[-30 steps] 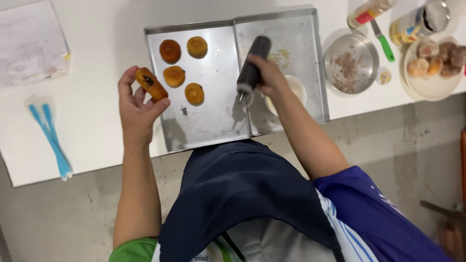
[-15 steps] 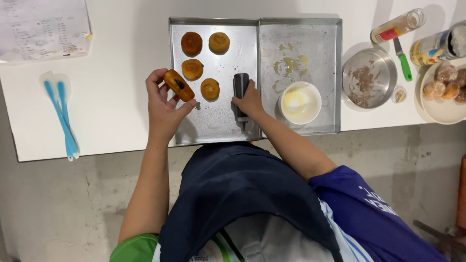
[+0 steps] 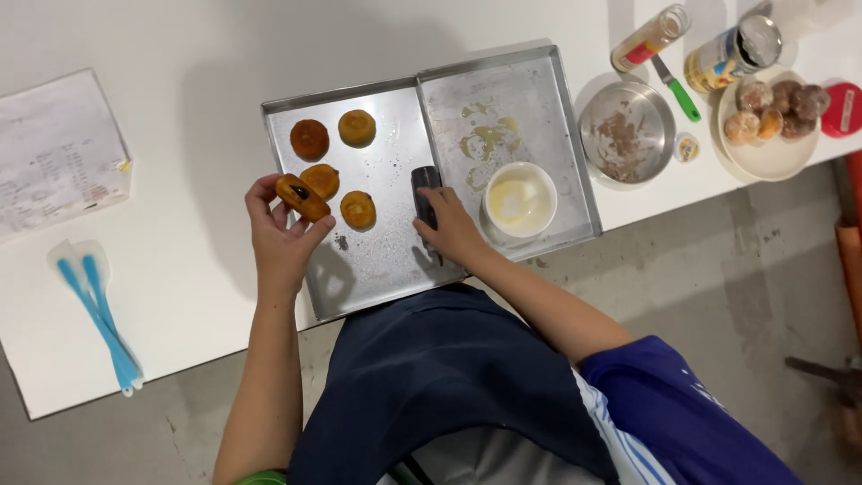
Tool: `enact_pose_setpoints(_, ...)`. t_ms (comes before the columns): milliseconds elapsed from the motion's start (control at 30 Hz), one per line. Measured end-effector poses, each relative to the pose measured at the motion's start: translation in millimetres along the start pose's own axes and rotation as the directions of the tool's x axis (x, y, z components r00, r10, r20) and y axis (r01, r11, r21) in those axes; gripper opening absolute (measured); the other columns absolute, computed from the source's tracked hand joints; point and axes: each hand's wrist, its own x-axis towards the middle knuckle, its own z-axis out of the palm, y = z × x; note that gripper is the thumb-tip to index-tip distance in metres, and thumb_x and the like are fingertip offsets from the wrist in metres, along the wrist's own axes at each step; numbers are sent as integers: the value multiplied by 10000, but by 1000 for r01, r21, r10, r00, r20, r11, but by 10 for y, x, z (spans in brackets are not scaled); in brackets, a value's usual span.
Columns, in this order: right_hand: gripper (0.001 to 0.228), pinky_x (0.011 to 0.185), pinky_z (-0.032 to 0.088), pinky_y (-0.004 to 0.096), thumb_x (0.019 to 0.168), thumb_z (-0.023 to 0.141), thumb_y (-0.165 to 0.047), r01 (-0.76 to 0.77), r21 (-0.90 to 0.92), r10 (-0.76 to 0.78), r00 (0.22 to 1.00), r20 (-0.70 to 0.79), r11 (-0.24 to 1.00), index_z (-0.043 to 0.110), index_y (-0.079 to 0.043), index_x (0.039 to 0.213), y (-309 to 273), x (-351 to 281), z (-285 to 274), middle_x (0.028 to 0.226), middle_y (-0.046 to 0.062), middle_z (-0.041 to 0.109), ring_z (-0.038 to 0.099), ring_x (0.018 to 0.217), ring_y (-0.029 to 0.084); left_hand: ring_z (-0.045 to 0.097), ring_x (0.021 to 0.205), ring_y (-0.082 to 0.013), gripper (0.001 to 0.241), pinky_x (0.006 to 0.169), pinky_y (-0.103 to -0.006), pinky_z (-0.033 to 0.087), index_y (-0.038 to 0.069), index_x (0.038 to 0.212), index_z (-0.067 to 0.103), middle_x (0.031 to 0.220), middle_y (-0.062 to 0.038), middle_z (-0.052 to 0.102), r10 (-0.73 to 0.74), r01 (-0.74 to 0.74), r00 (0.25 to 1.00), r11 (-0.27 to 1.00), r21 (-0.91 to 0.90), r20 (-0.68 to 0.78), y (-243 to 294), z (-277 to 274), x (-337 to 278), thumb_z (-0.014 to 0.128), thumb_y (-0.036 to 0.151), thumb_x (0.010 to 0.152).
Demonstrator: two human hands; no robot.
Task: Filling small pastries with chocolate sauce from a squeeze bottle and applying a liquid glaze with a spatula.
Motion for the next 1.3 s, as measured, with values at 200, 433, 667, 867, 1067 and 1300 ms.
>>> enact_pose_setpoints(200,358,909,529,400,923,708,-136,127,80,-116,985,-124,989,662,-48,1267,-30,-460,-327,1238,160,607,633,1110,340,503,1408,-283,854,1151,-444,481,88,1456,332,1461,-139,414,45,-42,999,983,178,-11,-64,147,190,906,74,822)
enact_pose_setpoints(433,256,939,543,387,948,656,4,213,-98,-235,894,-382,972,701,-35,1198,118,-874,-640,1201,142,640,656,1118,325,541,1372,-288,882,1147,-438,492,90,1463,375,1461,-140,475,87,-96,995,908,407,40,-146,202,272,954,265,820)
enact_pose_setpoints(667,169,831,593,295,1002,607,22,-50,27,56,818,-572,998,694,-38,1134,805,-1237,-911,1207,118,649,678,1062,240,596,1256,-301,862,1067,-415,505,62,1403,420,1326,-138,585,-58,42,998,836,547,12,-649,-252,164,953,311,773)
enact_pose_setpoints(867,142,811,562,313,1017,609,-7,-209,73,216,825,-521,975,699,-35,1124,1070,-1395,-859,1162,111,643,684,1001,219,518,1185,-372,860,978,-503,454,80,1352,478,1255,-155,600,-304,221,950,498,838,-70,-994,-312,-53,930,340,668)
enact_pose_setpoints(1067,141,792,569,308,1002,610,-24,-184,55,188,861,-473,981,703,-40,1106,1089,-1364,-724,1169,109,645,697,986,203,486,1163,-369,799,908,-559,387,96,1337,505,1255,-136,590,-219,30,975,248,968,26,-1398,-206,-89,894,297,669)
enact_pose_setpoints(1300,124,783,566,314,1015,617,-33,-181,31,173,860,-480,983,703,-30,1104,1077,-1332,-777,1192,119,639,689,969,208,494,1100,-322,775,842,-512,357,82,1324,516,1194,-100,606,-96,-90,990,114,989,101,-1574,-222,-4,901,281,681)
